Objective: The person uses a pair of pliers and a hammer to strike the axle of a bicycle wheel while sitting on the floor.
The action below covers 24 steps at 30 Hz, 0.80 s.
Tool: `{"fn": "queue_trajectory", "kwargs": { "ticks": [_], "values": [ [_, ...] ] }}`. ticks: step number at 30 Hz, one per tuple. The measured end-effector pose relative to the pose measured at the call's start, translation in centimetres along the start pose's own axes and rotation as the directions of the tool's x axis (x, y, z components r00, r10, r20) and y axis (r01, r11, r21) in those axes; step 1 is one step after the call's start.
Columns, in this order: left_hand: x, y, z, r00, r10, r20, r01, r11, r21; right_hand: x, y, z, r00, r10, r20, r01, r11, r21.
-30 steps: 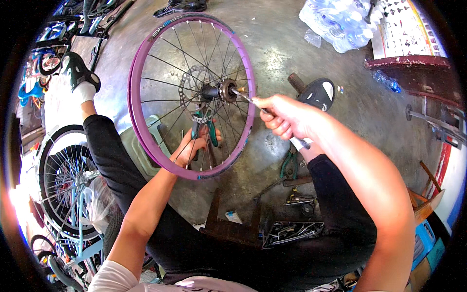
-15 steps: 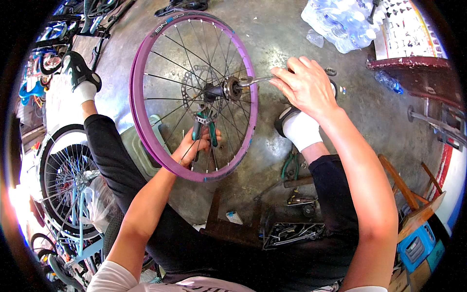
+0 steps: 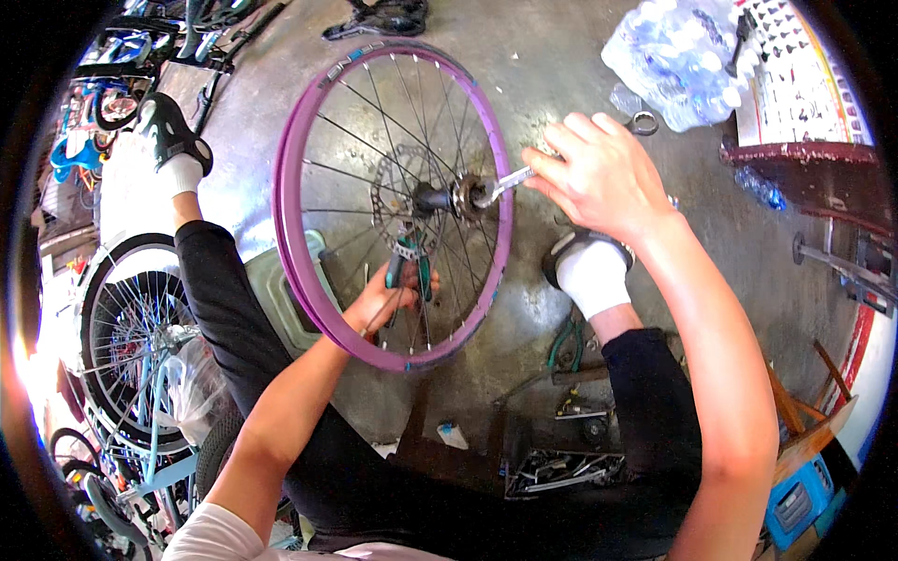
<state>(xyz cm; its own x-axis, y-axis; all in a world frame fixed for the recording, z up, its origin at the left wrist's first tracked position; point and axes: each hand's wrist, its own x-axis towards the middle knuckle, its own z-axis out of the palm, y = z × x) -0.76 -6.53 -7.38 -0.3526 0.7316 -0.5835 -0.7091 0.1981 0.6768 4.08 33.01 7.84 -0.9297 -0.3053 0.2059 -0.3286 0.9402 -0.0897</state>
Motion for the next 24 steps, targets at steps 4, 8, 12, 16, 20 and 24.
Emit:
{"fn": "queue_trajectory", "kwargs": {
  "ticks": [4,8,12,16,20,24],
  "values": [
    [0.1,0.7,0.6,1.000,-0.005,-0.016,0.006,0.997,0.076,1.3,0.3,-0.7,0.997,-0.078,0.024,0.079,0.997,-0.023],
    [0.1,-0.1,0.0,0.999,0.043,-0.013,-0.042,0.997,0.069,1.8,0.1,-0.4,0.994,-0.096,0.050,0.097,0.995,-0.025],
    [0.2,0.5,0.3,1.000,-0.016,-0.015,0.016,0.999,0.050,1.1,0.0,-0.1,0.995,-0.080,0.055,0.082,0.996,-0.035],
    [0.1,1.0,0.2,0.999,-0.034,-0.017,0.035,0.998,0.059,0.6,-0.1,1.1,0.997,0.008,0.080,-0.009,1.000,0.019],
    [0.4,1.5,0.1,0.997,-0.072,-0.013,0.073,0.995,0.072,-0.5,-0.6,2.1,0.952,0.216,0.217,-0.247,0.961,0.123],
    [0.2,0.6,-0.3,0.998,-0.060,-0.034,0.061,0.997,0.055,-0.3,-1.5,3.2,0.739,0.436,0.514,-0.582,0.797,0.161]
  ]
}}
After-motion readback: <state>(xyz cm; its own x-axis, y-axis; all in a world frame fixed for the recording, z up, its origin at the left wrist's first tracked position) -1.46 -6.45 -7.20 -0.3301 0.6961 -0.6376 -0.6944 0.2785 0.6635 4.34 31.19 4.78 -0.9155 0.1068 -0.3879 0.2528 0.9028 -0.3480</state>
